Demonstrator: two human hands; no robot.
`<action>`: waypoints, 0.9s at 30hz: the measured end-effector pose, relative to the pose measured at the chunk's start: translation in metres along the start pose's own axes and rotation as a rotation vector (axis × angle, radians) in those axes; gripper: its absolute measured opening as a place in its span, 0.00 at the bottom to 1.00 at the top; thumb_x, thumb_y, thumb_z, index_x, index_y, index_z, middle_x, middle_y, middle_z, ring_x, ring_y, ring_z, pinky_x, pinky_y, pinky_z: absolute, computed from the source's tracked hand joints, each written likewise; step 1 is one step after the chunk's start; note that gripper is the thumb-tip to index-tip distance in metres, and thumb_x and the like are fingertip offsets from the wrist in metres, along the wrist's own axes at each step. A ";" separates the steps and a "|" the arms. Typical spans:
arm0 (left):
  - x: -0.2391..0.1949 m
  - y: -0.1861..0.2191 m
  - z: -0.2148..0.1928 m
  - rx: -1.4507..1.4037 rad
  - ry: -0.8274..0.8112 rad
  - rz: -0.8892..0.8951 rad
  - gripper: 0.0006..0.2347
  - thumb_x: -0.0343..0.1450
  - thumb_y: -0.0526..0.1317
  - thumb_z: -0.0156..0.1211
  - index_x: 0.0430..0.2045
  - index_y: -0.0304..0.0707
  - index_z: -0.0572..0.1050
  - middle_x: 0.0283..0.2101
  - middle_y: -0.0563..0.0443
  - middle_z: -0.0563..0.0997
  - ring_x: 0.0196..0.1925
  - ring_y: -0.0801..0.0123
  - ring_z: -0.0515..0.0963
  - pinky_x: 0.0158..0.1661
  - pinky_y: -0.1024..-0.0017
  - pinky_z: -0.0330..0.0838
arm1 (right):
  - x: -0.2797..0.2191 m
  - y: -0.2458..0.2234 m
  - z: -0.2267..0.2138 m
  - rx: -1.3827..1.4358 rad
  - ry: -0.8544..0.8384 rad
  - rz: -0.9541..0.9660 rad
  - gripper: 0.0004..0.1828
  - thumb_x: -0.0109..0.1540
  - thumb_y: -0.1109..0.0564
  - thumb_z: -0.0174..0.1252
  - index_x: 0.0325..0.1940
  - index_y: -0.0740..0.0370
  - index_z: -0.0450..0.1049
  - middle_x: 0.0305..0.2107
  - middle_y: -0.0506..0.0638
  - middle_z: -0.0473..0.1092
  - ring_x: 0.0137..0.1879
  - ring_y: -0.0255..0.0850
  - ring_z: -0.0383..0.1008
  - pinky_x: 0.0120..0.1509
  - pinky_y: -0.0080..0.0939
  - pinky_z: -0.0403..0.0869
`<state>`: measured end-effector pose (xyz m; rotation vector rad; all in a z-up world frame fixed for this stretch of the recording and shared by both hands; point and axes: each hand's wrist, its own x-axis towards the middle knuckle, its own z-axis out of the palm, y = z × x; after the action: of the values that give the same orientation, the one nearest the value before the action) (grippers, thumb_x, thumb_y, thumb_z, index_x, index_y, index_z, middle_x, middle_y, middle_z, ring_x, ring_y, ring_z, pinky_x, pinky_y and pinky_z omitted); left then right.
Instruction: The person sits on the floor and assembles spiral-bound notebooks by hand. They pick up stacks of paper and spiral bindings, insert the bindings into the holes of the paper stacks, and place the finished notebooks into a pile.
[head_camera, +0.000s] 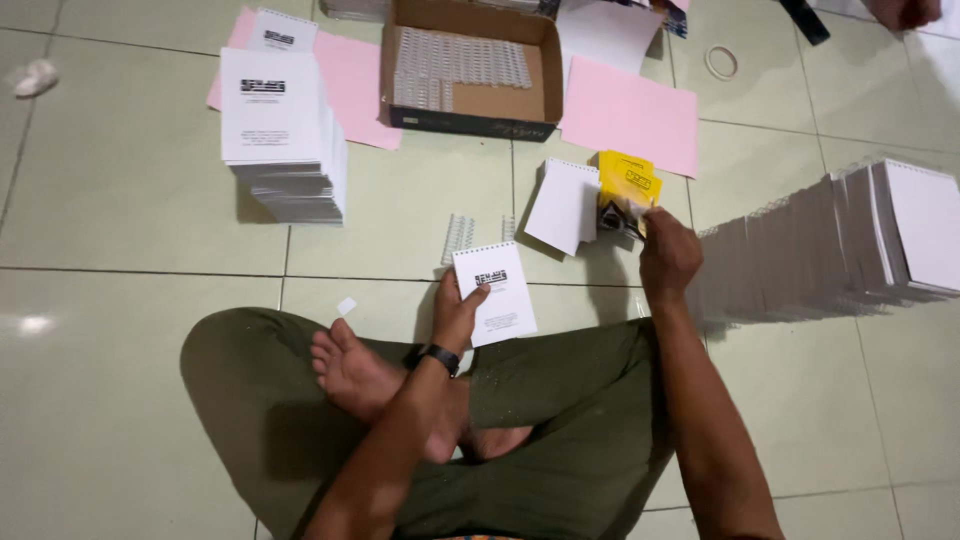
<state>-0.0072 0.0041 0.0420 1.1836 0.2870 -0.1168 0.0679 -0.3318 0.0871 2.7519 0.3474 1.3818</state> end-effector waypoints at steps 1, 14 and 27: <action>0.002 -0.007 -0.002 -0.009 0.002 0.000 0.14 0.68 0.30 0.65 0.46 0.31 0.70 0.41 0.44 0.77 0.46 0.61 0.75 0.50 0.60 0.71 | 0.005 -0.017 -0.014 -0.055 -0.028 -0.072 0.09 0.64 0.64 0.67 0.42 0.49 0.81 0.33 0.44 0.79 0.34 0.43 0.77 0.39 0.43 0.74; 0.013 -0.049 0.000 -0.203 -0.045 -0.111 0.17 0.71 0.29 0.62 0.55 0.36 0.73 0.54 0.42 0.80 0.54 0.59 0.78 0.58 0.60 0.70 | -0.027 -0.188 -0.100 0.776 -0.408 -0.075 0.21 0.66 0.65 0.51 0.63 0.56 0.75 0.57 0.53 0.76 0.64 0.52 0.74 0.61 0.54 0.69; 0.012 -0.040 -0.003 0.021 0.157 -0.102 0.12 0.75 0.34 0.59 0.52 0.33 0.71 0.52 0.46 0.77 0.54 0.67 0.74 0.59 0.61 0.68 | -0.022 -0.138 -0.048 0.878 -0.653 0.141 0.22 0.66 0.58 0.53 0.64 0.68 0.70 0.55 0.69 0.72 0.64 0.71 0.68 0.64 0.69 0.66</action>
<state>-0.0053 -0.0069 0.0017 1.2008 0.4855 -0.1158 -0.0078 -0.2056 0.0798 3.7397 0.8849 0.2429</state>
